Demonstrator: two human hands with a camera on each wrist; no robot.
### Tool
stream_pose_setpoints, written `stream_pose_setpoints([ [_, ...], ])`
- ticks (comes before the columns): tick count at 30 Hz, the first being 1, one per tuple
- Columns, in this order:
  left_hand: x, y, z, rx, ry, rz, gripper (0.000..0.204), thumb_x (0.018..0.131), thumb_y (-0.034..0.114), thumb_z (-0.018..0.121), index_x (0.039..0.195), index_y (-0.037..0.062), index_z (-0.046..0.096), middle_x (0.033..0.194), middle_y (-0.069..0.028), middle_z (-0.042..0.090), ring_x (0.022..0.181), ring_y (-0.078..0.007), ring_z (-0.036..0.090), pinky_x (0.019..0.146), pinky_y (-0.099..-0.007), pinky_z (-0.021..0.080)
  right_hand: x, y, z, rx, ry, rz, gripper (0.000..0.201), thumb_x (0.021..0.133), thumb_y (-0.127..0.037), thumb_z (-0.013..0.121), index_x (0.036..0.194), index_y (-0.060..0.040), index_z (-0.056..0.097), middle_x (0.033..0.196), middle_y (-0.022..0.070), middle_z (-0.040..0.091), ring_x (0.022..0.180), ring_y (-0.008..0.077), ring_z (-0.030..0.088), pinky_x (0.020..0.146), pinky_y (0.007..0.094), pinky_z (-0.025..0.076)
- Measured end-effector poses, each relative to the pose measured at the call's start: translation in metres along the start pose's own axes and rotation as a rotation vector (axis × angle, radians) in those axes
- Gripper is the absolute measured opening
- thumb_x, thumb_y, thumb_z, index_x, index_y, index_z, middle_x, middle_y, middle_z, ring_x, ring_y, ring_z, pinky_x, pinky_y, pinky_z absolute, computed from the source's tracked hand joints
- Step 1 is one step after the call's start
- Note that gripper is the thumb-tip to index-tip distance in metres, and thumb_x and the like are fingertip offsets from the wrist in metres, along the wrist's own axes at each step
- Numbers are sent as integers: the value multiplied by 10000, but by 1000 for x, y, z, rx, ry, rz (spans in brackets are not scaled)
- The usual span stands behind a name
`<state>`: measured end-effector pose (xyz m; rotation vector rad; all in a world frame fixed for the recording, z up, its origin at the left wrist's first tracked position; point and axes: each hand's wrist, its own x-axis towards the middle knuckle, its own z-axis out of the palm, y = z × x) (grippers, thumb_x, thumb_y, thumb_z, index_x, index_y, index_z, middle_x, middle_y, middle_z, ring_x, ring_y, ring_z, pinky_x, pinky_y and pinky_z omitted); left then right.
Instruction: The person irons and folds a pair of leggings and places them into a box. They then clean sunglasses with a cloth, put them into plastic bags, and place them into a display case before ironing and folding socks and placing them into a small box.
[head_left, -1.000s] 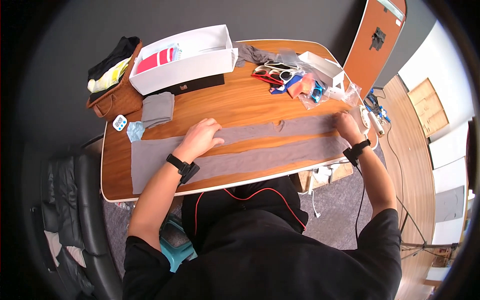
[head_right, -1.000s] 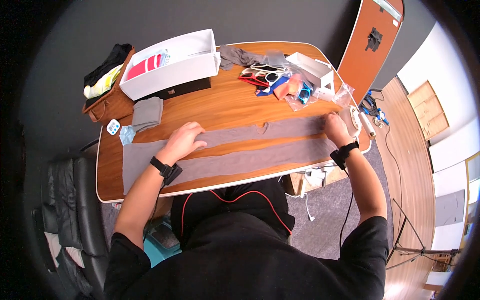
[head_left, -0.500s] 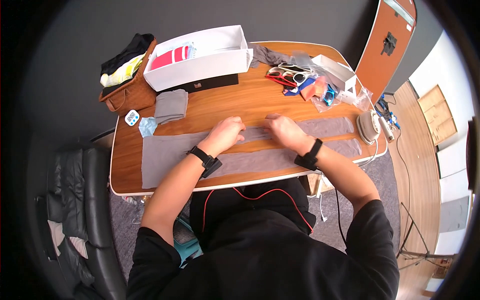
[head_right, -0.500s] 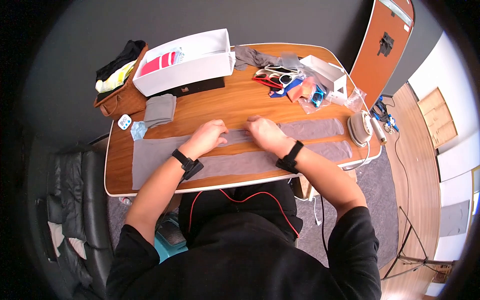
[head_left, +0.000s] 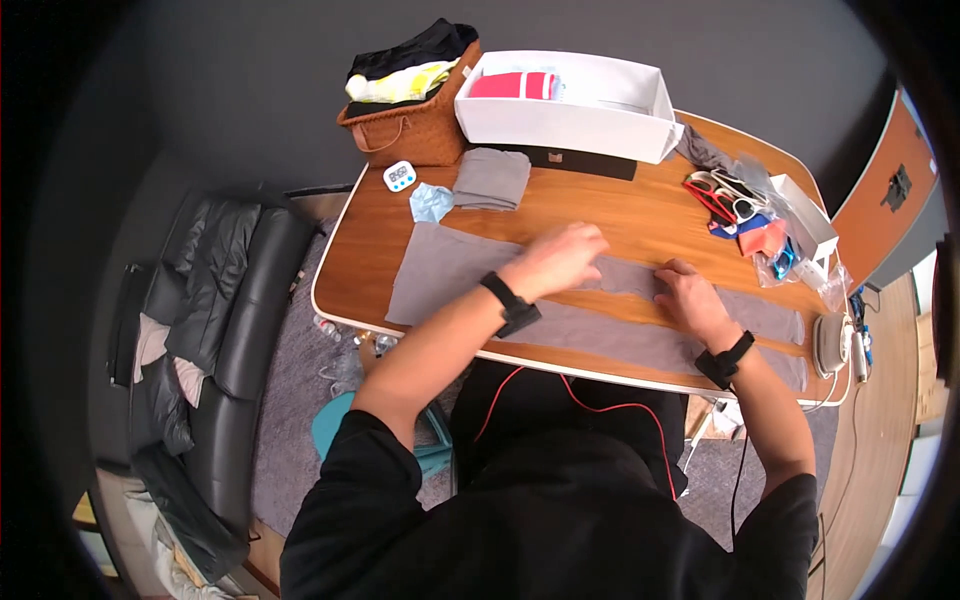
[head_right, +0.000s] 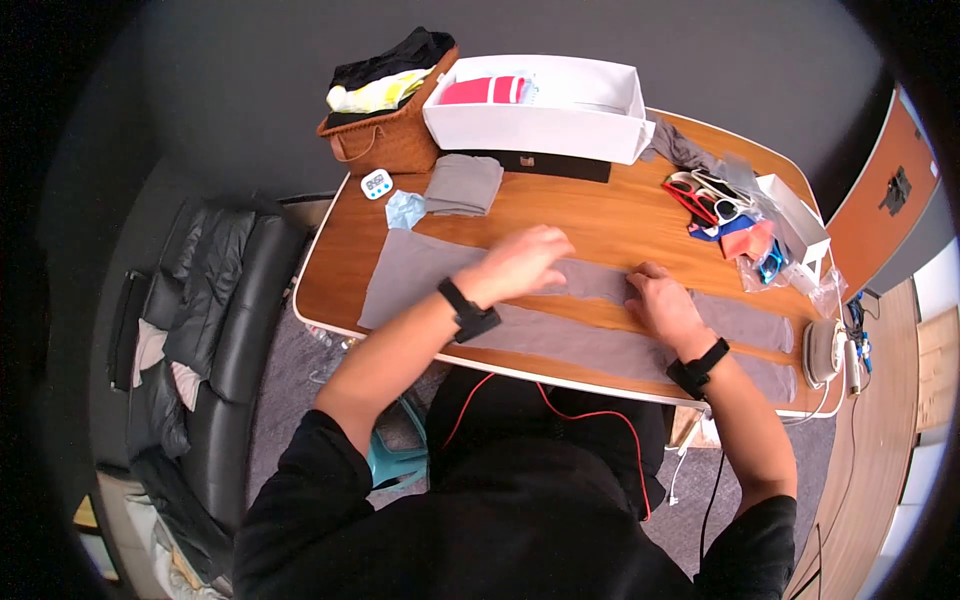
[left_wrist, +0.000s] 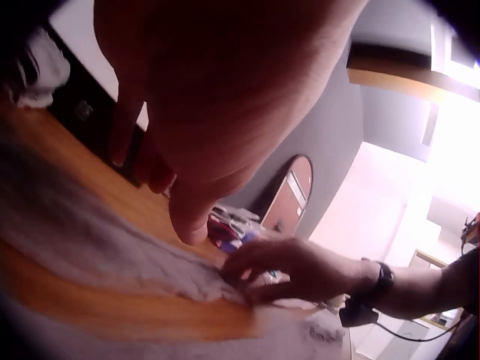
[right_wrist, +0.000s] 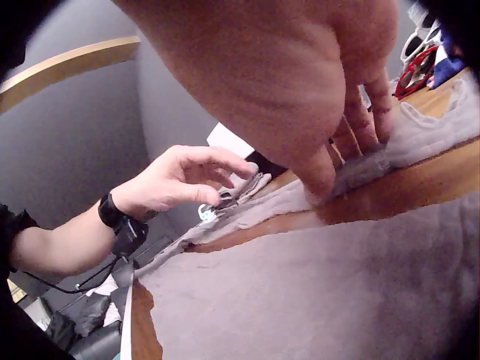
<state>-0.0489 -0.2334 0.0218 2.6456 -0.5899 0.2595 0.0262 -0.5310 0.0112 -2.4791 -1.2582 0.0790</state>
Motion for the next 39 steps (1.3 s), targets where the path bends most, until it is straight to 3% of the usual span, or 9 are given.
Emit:
stream_pose_setpoints([
  [2, -28, -30, -26, 3, 85, -49, 389, 870, 229, 831, 1193, 36, 729, 1145, -132, 714, 1094, -352, 692, 935, -452, 572, -3, -7, -6, -6, 39, 47, 422, 847, -90, 809, 1240, 23, 704, 1258, 207, 691, 1178, 422, 670, 1017, 479, 558],
  [8, -147, -104, -106, 223, 28, -453, 304, 848, 157, 836, 1128, 74, 750, 1152, -119, 745, 1118, -357, 698, 954, -469, 569, -8, -45, -7, -1, 151, -124, 358, 849, -62, 773, 1195, 7, 710, 1236, 196, 701, 1159, 411, 665, 1026, 471, 544],
  [14, -153, -115, -106, 184, -133, -370, 496, 778, 160, 896, 1229, 56, 718, 1262, -105, 704, 1235, -336, 644, 1050, -452, 529, 17, -92, 7, 57, 26, -233, 303, 877, -100, 745, 1164, -4, 725, 1174, 188, 718, 1118, 398, 681, 987, 472, 553],
  [17, -138, -115, -106, 164, -167, -289, 585, 739, 155, 917, 1266, 39, 692, 1286, -97, 691, 1270, -336, 624, 1079, -457, 510, 33, -129, 22, 132, 141, -391, 285, 903, -108, 708, 1158, 19, 721, 1136, 208, 734, 1102, 396, 698, 971, 462, 565],
  [21, -132, -130, -96, 215, -216, -270, 666, 705, 152, 933, 1308, 25, 681, 1299, -103, 693, 1281, -344, 622, 1087, -461, 502, 56, -179, 60, 65, 39, -485, 393, 956, -194, 676, 1290, 11, 691, 1378, 215, 671, 1270, 377, 654, 1076, 455, 525],
  [24, -129, -130, -96, 219, -261, -280, 703, 689, 155, 941, 1328, 27, 679, 1317, -112, 691, 1277, -346, 625, 1078, -462, 503, 73, -205, 95, -32, 3, -563, 570, 1020, -369, 636, 1462, -10, 602, 1581, 228, 526, 1462, 388, 515, 1196, 509, 421],
  [27, -127, -128, -99, 234, -293, -304, 731, 678, 168, 948, 1342, 30, 675, 1320, -126, 693, 1267, -348, 631, 1066, -465, 504, 79, -220, 116, -215, -288, -474, 860, 1052, -641, 484, 1654, -37, 378, 1724, 251, 315, 1611, 393, 285, 1289, 594, 231],
  [34, -124, -132, -100, 239, -372, -382, 548, 661, 213, 958, 1121, 17, 736, 1111, -110, 735, 1222, -342, 642, 1024, -467, 498, 73, -211, 125, -155, -149, -531, 861, 1041, -650, 499, 1627, -24, 417, 1704, 258, 347, 1598, 397, 312, 1283, 589, 248],
  [39, -130, -128, -106, 273, -330, -196, 420, 673, 223, 947, 976, 29, 729, 1009, -101, 710, 1119, -330, 647, 1035, -453, 479, 86, -204, 108, 133, -39, -487, 626, 978, -408, 715, 1442, -9, 584, 1492, 231, 561, 1416, 407, 516, 1185, 532, 405],
])
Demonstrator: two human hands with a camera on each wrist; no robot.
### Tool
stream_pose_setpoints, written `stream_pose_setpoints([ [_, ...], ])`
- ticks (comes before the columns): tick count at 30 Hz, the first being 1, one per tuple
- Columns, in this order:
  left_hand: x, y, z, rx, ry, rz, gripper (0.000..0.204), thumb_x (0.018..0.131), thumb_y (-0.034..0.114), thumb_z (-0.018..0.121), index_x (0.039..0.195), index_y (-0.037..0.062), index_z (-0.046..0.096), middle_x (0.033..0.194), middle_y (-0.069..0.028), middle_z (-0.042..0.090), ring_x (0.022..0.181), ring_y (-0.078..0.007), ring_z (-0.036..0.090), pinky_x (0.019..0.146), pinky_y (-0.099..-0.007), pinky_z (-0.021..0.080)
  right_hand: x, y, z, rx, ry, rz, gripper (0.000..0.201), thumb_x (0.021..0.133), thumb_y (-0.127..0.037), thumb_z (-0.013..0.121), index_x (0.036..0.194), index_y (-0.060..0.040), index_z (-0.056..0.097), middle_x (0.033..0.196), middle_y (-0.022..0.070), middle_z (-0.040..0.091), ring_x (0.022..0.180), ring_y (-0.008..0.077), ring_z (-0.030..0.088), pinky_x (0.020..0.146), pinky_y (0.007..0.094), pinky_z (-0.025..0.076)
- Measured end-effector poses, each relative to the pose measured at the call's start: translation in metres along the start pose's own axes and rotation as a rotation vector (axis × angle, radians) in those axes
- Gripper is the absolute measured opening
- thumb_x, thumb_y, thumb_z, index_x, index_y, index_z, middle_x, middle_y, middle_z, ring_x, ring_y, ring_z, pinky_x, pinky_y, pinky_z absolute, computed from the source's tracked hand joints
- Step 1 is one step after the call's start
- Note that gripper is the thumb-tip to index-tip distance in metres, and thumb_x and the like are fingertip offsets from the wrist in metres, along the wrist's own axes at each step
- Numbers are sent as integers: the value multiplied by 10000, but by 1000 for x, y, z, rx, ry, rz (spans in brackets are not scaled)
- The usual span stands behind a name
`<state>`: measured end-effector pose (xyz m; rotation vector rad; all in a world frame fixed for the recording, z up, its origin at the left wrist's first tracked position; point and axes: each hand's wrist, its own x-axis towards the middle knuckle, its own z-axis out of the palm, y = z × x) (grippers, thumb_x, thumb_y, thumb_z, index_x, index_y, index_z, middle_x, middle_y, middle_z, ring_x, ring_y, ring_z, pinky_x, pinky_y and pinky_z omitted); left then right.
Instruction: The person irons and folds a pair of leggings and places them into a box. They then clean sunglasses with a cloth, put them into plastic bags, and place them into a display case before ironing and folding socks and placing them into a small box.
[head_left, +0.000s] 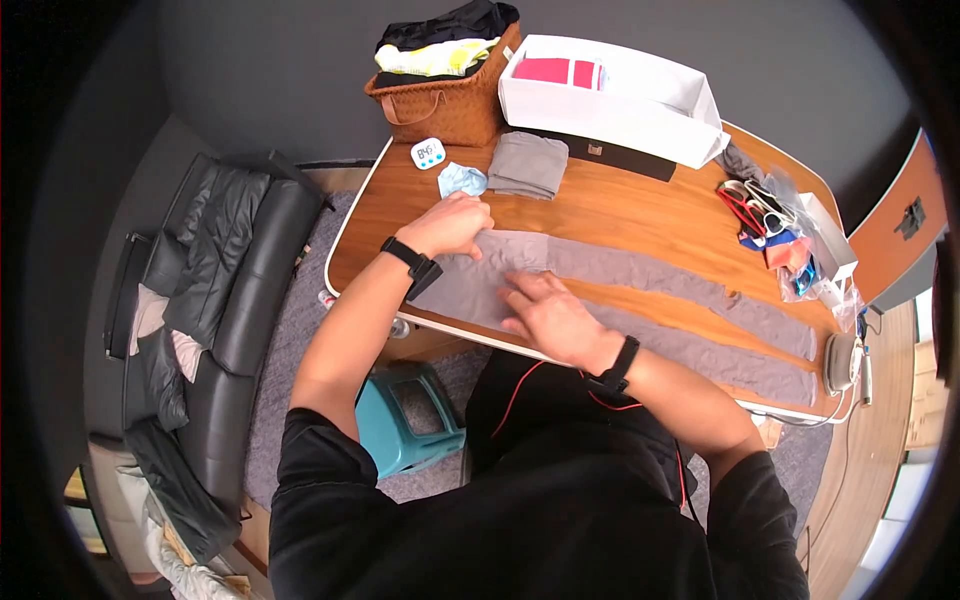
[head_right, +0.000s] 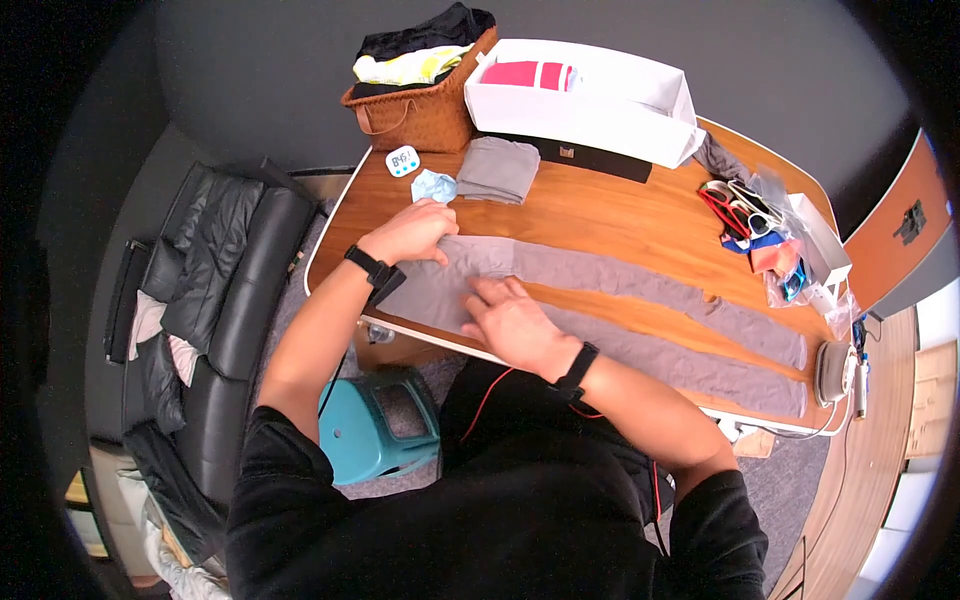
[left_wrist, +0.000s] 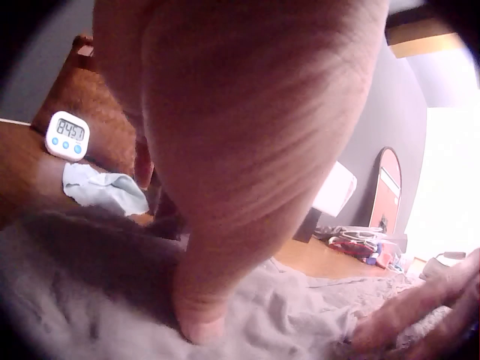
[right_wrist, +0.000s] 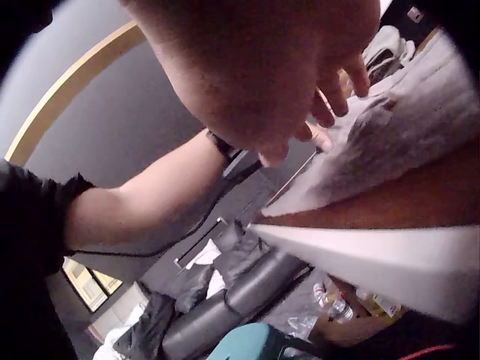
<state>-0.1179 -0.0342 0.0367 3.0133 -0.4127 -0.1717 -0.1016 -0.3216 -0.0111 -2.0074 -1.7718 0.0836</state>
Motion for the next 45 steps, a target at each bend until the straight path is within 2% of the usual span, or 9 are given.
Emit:
stream_pose_setpoints([
  [3, -20, 20, -14, -6, 94, 60, 347, 696, 158, 909, 948, 37, 704, 972, -106, 685, 1089, -316, 649, 1087, -453, 464, -6, 21, -30, -59, 222, 99, 684, 876, -196, 823, 1472, -8, 545, 1487, 237, 568, 1323, 439, 571, 1130, 492, 474],
  [7, -56, 64, -26, 98, 404, 257, 277, 717, 72, 806, 973, 52, 705, 896, -75, 639, 986, -264, 662, 1137, -470, 467, -19, 62, -66, -139, 230, 184, 697, 868, -153, 808, 1491, -25, 525, 1438, 222, 601, 1301, 413, 589, 1143, 500, 452],
  [9, -75, 81, -14, 306, 446, 285, 138, 785, 109, 706, 888, 81, 619, 843, -66, 548, 922, -258, 614, 1118, -473, 494, -31, 80, -71, -196, -28, 239, 651, 867, -157, 803, 1466, -54, 571, 1273, 183, 665, 1239, 388, 624, 1120, 492, 458],
  [14, -125, 109, 47, 326, 400, 205, 127, 826, 136, 661, 938, 78, 653, 861, -48, 547, 924, -231, 602, 1034, -435, 522, -69, 86, -82, -278, -97, 149, 243, 903, -95, 612, 1106, -65, 741, 1036, 127, 675, 1088, 314, 658, 973, 443, 502],
  [25, -156, 127, 65, 457, 532, -88, 212, 842, 167, 669, 1023, 58, 697, 888, -42, 535, 866, -214, 556, 806, -366, 488, -113, 81, -103, -293, 25, 88, 108, 873, -115, 676, 955, -46, 684, 915, 127, 613, 948, 333, 631, 876, 439, 498],
  [31, -164, 122, 66, 483, 585, -120, 132, 862, 142, 679, 969, 66, 695, 1235, -85, 699, 1272, -270, 633, 1020, -454, 508, -131, 75, -113, -265, 85, 70, 100, 849, -77, 719, 930, -49, 667, 915, 122, 595, 931, 338, 608, 850, 446, 496],
  [38, -151, 90, 43, 69, 541, -178, 196, 765, 70, 784, 897, 72, 639, 1195, -91, 726, 1221, -300, 657, 1020, -492, 498, -134, 91, -116, -165, 184, 175, 179, 796, -22, 772, 941, -37, 667, 907, 144, 627, 927, 382, 619, 863, 475, 510],
  [43, -122, 46, -3, -577, 312, -415, 227, 792, 84, 854, 966, 18, 723, 924, -142, 758, 897, -312, 736, 853, -406, 555, -124, 125, -117, 187, 173, 584, 160, 923, -79, 784, 1028, 19, 714, 824, 173, 710, 762, 280, 692, 740, 416, 554],
  [45, -106, 12, 0, -561, 255, -307, 242, 834, 119, 870, 1006, -4, 752, 918, -147, 771, 869, -290, 747, 808, -374, 563, -117, 136, -123, 176, 150, 611, 186, 947, -130, 791, 1035, 25, 738, 798, 169, 718, 714, 220, 680, 698, 377, 551],
])
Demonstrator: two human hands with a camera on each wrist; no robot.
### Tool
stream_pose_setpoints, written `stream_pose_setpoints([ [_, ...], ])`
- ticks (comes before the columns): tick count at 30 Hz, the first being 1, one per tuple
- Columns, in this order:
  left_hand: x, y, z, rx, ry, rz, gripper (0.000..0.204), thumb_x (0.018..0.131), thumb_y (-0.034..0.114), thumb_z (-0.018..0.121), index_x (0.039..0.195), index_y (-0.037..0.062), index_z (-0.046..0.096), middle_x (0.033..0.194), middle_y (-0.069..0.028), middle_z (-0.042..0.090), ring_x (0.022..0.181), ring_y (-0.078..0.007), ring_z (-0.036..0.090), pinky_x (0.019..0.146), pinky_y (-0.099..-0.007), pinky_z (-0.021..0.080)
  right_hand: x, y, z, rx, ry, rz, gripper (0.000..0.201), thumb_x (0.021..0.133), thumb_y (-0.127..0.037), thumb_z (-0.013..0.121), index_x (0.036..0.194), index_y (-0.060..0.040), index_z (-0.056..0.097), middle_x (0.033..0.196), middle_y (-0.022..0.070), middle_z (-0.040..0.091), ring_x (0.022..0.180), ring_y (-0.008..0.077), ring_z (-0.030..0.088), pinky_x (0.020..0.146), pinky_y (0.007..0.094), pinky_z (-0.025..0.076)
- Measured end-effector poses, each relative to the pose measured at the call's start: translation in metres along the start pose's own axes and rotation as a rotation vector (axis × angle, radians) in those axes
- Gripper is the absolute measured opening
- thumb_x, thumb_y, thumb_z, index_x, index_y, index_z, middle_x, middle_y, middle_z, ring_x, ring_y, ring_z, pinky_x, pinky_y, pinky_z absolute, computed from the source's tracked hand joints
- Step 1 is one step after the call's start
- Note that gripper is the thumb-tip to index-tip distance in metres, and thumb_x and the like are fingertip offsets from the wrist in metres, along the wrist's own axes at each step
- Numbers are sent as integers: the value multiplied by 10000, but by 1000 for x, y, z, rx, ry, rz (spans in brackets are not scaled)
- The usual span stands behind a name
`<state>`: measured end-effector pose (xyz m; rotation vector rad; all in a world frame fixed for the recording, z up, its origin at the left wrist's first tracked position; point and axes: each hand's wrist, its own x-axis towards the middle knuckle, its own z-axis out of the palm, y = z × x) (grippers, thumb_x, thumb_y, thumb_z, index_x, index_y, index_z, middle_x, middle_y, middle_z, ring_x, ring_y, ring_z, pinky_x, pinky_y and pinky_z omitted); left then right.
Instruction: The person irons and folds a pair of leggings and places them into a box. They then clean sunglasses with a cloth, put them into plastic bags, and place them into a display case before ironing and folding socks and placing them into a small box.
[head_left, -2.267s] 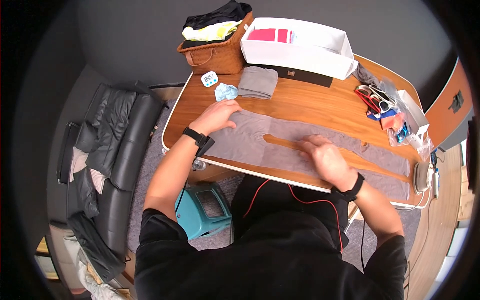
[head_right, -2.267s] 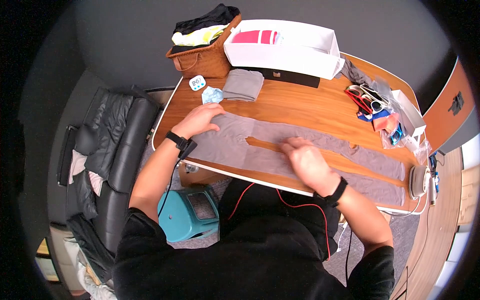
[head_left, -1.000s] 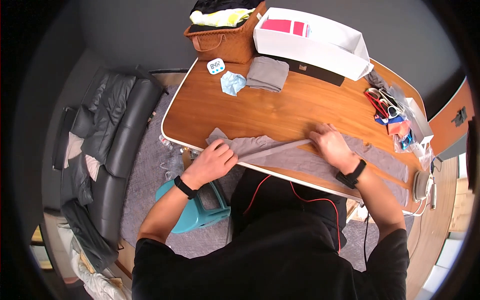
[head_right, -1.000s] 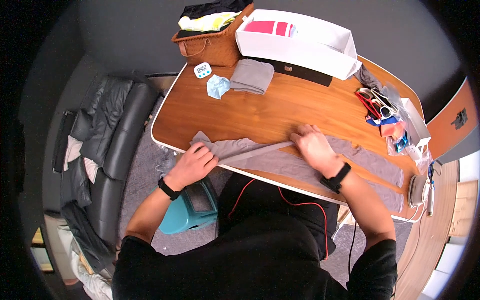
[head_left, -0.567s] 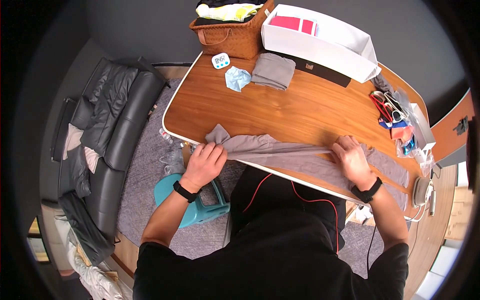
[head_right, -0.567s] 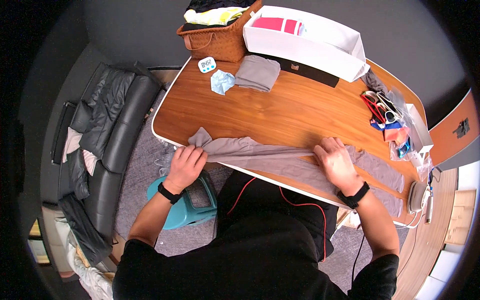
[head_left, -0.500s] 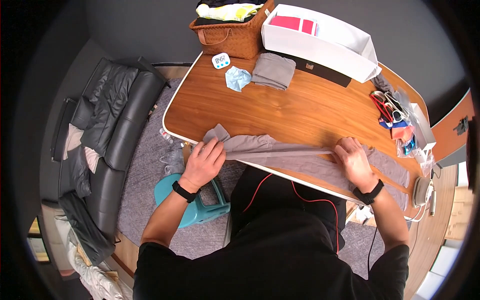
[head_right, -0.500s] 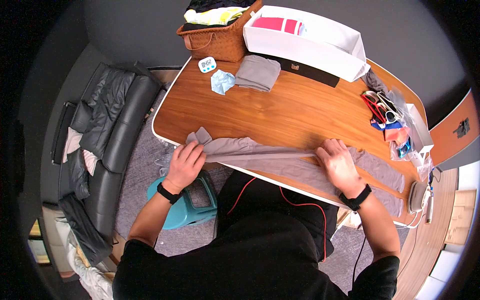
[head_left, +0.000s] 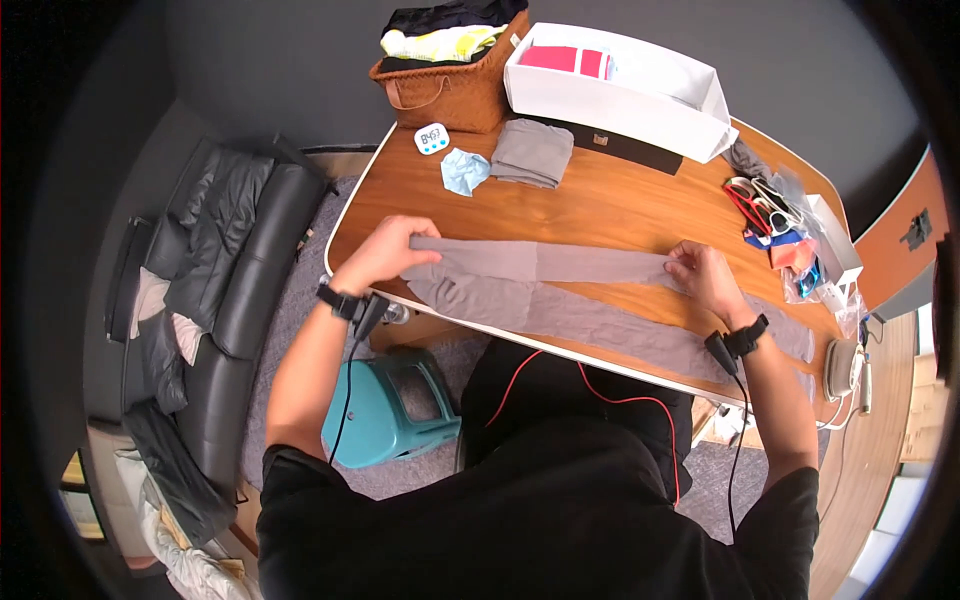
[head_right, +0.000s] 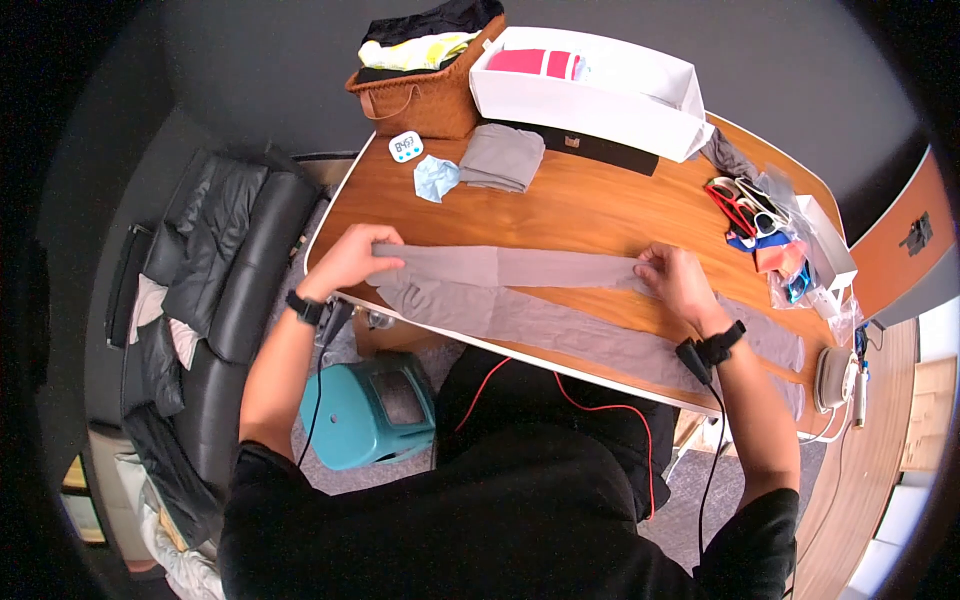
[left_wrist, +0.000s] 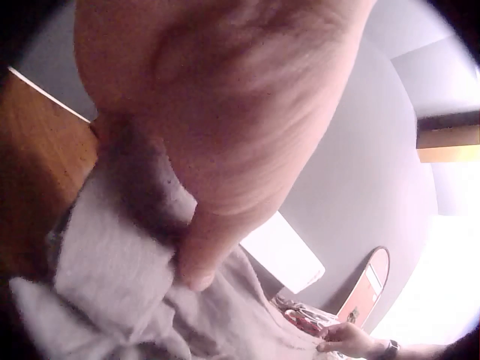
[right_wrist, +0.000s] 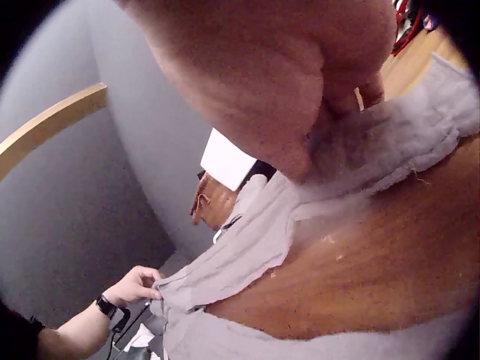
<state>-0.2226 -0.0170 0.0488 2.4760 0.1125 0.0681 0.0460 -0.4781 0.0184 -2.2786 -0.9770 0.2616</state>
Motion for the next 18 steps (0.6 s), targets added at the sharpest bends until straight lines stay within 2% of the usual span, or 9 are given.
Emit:
stream_pose_setpoints([
  [1, 13, -4, -4, -2, -75, -36, 244, 859, 94, 872, 1029, -13, 733, 943, -98, 774, 900, -157, 716, 840, -329, 559, 5, 1, -1, 13, -34, 52, 186, 942, -143, 792, 1019, 20, 746, 802, 171, 724, 724, 240, 692, 714, 388, 557],
  [4, 49, -22, -2, -59, -114, -18, 242, 869, 95, 872, 1034, -19, 737, 939, -91, 773, 893, -139, 701, 845, -321, 561, 15, 9, 0, -15, -38, 79, 190, 933, -165, 793, 994, 12, 760, 819, 178, 741, 756, 288, 721, 742, 410, 570],
  [6, 65, -25, 2, -28, -117, -3, 242, 860, 91, 871, 1035, -16, 742, 953, -102, 778, 907, -176, 725, 859, -342, 570, 18, 13, 4, -54, -14, 54, 194, 930, -175, 793, 985, 9, 765, 831, 182, 752, 779, 318, 739, 753, 420, 577],
  [8, 76, -27, 8, 110, -24, 50, 253, 821, 101, 875, 1020, -6, 760, 954, -168, 784, 927, -294, 761, 861, -404, 579, 21, 16, 8, -121, 68, -11, 185, 924, -168, 784, 975, 8, 765, 844, 192, 764, 805, 382, 747, 755, 445, 589],
  [10, 78, -25, 14, 118, -7, 4, 262, 818, 94, 867, 1043, 15, 759, 978, -148, 770, 947, -308, 741, 865, -420, 577, 22, 26, 13, -185, 72, 0, 192, 918, -164, 783, 1023, -4, 762, 914, 188, 766, 874, 382, 743, 799, 452, 585],
  [12, 71, -23, 26, 476, 579, 225, 272, 815, 93, 854, 1064, 47, 754, 1013, -123, 747, 969, -325, 710, 860, -437, 568, 19, 27, 14, -247, 75, 10, 216, 911, -160, 782, 1072, -17, 759, 985, 184, 767, 943, 383, 738, 844, 459, 581],
  [13, 65, -13, 24, 475, 623, 251, 248, 820, 102, 838, 1047, 72, 742, 1012, -109, 713, 986, -340, 679, 848, -453, 556, 11, 17, 13, -386, 179, -67, 265, 899, -156, 783, 1129, -32, 739, 1081, 178, 742, 1028, 380, 710, 899, 467, 561],
  [15, 38, 1, 21, 435, 470, 188, 230, 833, 102, 834, 1037, 65, 735, 1006, -112, 712, 991, -348, 682, 850, -455, 557, -7, -4, 11, -517, 275, -144, 325, 887, -152, 784, 1187, -46, 720, 1177, 173, 717, 1113, 378, 682, 955, 475, 542],
  [18, -8, 15, 26, 384, 210, 128, 229, 853, 137, 827, 1042, 60, 723, 1029, -112, 714, 1018, -356, 685, 854, -451, 559, -43, -40, 11, -426, 136, -353, 379, 853, -125, 797, 1203, -42, 677, 1296, 176, 653, 1206, 391, 620, 1022, 483, 513],
])
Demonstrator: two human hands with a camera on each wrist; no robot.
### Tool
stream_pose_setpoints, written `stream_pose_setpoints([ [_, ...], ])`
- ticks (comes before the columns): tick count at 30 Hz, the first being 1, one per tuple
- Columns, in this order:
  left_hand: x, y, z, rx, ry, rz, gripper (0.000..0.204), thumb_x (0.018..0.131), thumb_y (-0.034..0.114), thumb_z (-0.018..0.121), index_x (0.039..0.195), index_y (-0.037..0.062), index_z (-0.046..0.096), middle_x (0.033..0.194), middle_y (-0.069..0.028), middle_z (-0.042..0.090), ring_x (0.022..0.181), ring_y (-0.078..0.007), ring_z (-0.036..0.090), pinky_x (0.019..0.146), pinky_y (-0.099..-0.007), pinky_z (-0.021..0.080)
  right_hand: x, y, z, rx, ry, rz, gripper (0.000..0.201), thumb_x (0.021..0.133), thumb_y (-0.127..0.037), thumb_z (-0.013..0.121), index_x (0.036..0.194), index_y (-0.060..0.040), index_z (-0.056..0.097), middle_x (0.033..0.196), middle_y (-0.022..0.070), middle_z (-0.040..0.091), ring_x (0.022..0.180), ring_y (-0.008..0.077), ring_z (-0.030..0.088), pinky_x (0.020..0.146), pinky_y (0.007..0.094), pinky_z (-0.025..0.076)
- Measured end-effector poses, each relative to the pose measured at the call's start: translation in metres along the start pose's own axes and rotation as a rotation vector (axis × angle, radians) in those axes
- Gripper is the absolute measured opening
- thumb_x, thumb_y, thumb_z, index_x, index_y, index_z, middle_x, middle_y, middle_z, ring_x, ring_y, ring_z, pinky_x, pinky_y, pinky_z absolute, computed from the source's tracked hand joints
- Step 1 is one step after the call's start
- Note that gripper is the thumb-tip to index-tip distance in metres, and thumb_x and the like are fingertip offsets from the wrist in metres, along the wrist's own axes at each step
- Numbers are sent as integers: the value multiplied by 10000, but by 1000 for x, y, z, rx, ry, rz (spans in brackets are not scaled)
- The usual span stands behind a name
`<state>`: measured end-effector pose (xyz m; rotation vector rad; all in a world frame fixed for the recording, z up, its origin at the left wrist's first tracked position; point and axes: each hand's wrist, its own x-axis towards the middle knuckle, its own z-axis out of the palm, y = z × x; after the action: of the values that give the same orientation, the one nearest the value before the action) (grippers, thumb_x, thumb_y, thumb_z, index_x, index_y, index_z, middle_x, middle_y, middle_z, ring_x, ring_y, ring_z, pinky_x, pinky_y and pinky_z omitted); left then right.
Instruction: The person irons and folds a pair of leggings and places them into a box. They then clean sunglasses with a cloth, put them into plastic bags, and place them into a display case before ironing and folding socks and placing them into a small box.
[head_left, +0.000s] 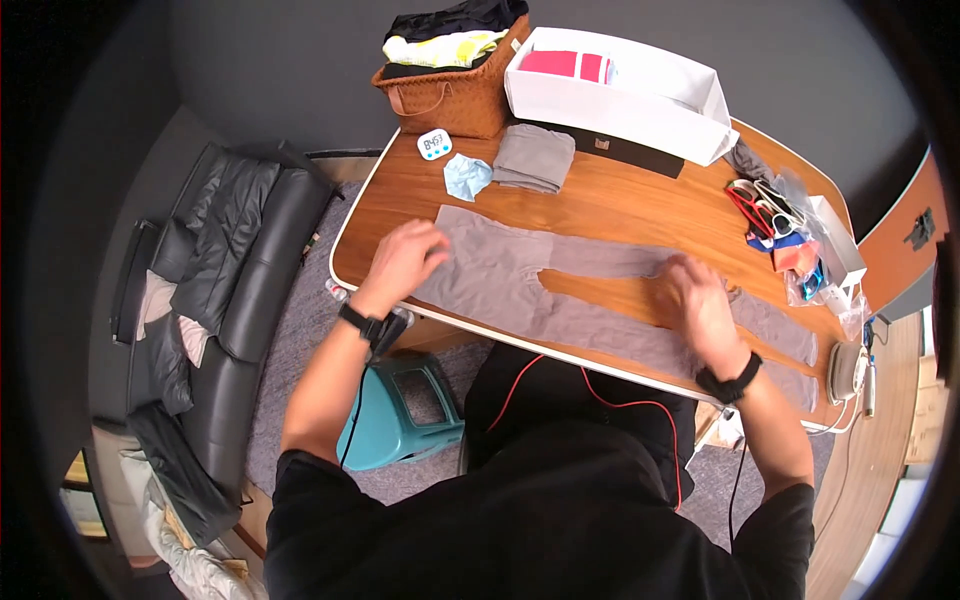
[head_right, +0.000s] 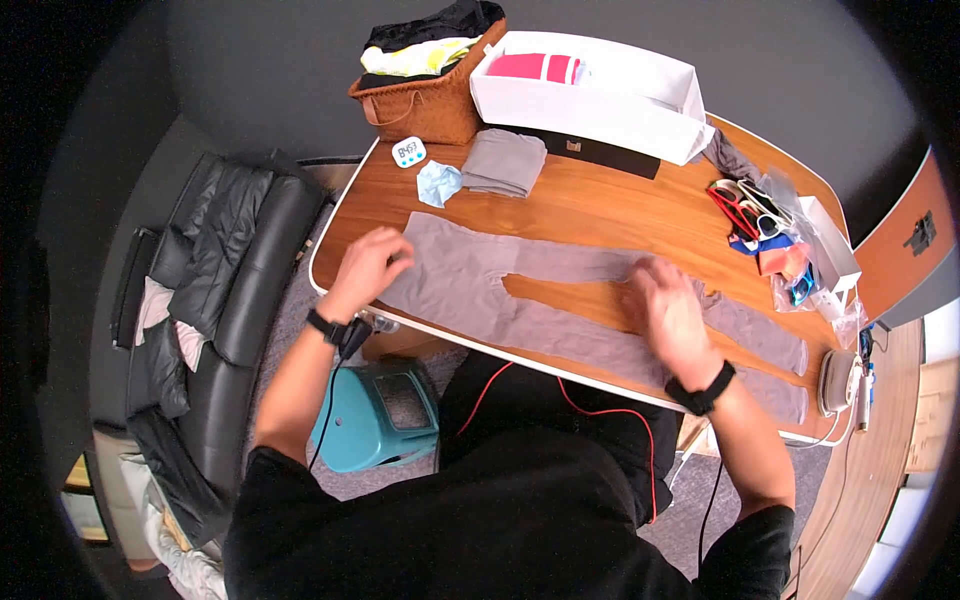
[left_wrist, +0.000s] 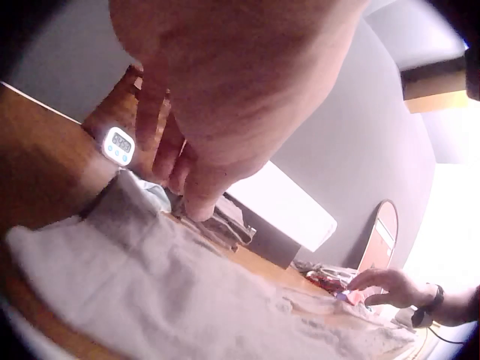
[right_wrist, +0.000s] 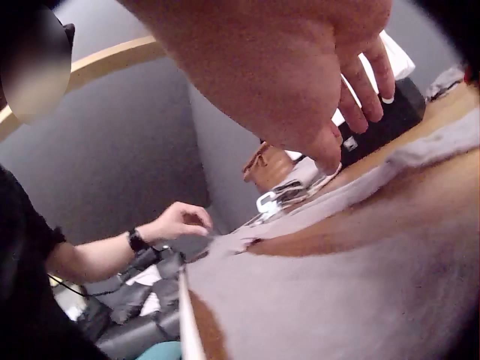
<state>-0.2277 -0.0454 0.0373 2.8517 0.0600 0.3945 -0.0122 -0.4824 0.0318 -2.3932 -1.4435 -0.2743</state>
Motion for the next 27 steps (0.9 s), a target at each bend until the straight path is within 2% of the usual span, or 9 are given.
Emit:
stream_pose_setpoints([
  [5, -53, -14, 27, -65, -21, -13, 497, 833, 216, 854, 1280, 48, 715, 1359, -129, 695, 1282, -348, 632, 1044, -440, 515, -42, -23, -8, 143, -118, 24, 531, 840, -94, 818, 1340, -19, 654, 1412, 204, 624, 1265, 413, 609, 1092, 488, 498],
  [9, -52, -6, 0, -5, -171, -148, 637, 814, 317, 885, 1347, 29, 686, 1459, -157, 646, 1377, -360, 582, 1172, -479, 431, -85, -2, -19, 149, -74, 143, 545, 868, -87, 819, 1378, -7, 647, 1468, 216, 615, 1327, 436, 607, 1106, 493, 516],
  [11, -48, 0, -3, 61, -83, -91, 701, 805, 354, 891, 1382, 25, 668, 1509, -177, 609, 1436, -368, 538, 1194, -477, 417, -110, 16, -19, 86, -22, 196, 525, 891, -91, 806, 1384, -7, 647, 1471, 215, 617, 1339, 433, 602, 1116, 491, 510],
  [14, -37, 4, 4, 81, -185, -35, 818, 908, 454, 787, 1550, 18, 526, 1645, -205, 474, 1569, -394, 375, 1276, -514, 293, -165, 38, -36, -12, 107, 349, 464, 948, -147, 778, 1379, -20, 662, 1461, 224, 626, 1324, 435, 608, 1115, 501, 507],
  [17, -36, -4, 25, 128, -367, -140, 882, 969, 400, 726, 1672, 36, 338, 1756, -208, 281, 1640, -391, 212, 1314, -543, 178, -213, 61, -54, -104, 81, 483, 543, 980, -195, 753, 1478, -44, 597, 1553, 238, 552, 1416, 443, 538, 1175, 502, 455],
  [19, -36, -14, 37, 154, -394, -134, 940, 973, 442, 702, 1706, 53, 260, 1793, -186, 182, 1659, -381, 146, 1326, -542, 135, -237, 76, -53, -122, 8, 629, 643, 1037, -274, 680, 1606, -65, 465, 1687, 231, 394, 1553, 437, 379, 1258, 527, 336],
  [22, -37, -16, 39, 176, -398, -107, 959, 971, 436, 693, 1721, 69, 221, 1807, -169, 143, 1666, -377, 116, 1331, -538, 109, -266, 88, -59, -266, -148, 690, 700, 1072, -393, 599, 1663, -91, 378, 1740, 235, 287, 1607, 438, 265, 1298, 546, 233],
  [26, -34, -11, 34, 173, -421, -127, 971, 966, 426, 693, 1728, 80, 202, 1814, -166, 114, 1670, -375, 98, 1335, -535, 93, -280, 103, -69, -236, -154, 736, 662, 1088, -387, 567, 1656, -98, 389, 1725, 234, 318, 1600, 438, 279, 1302, 552, 206],
  [27, -32, -9, 34, 173, -429, -141, 980, 961, 429, 702, 1727, 77, 202, 1812, -173, 115, 1671, -373, 93, 1337, -532, 91, -280, 111, -69, -205, -64, 715, 674, 1081, -439, 582, 1639, -99, 416, 1707, 235, 350, 1580, 442, 324, 1279, 570, 261],
])
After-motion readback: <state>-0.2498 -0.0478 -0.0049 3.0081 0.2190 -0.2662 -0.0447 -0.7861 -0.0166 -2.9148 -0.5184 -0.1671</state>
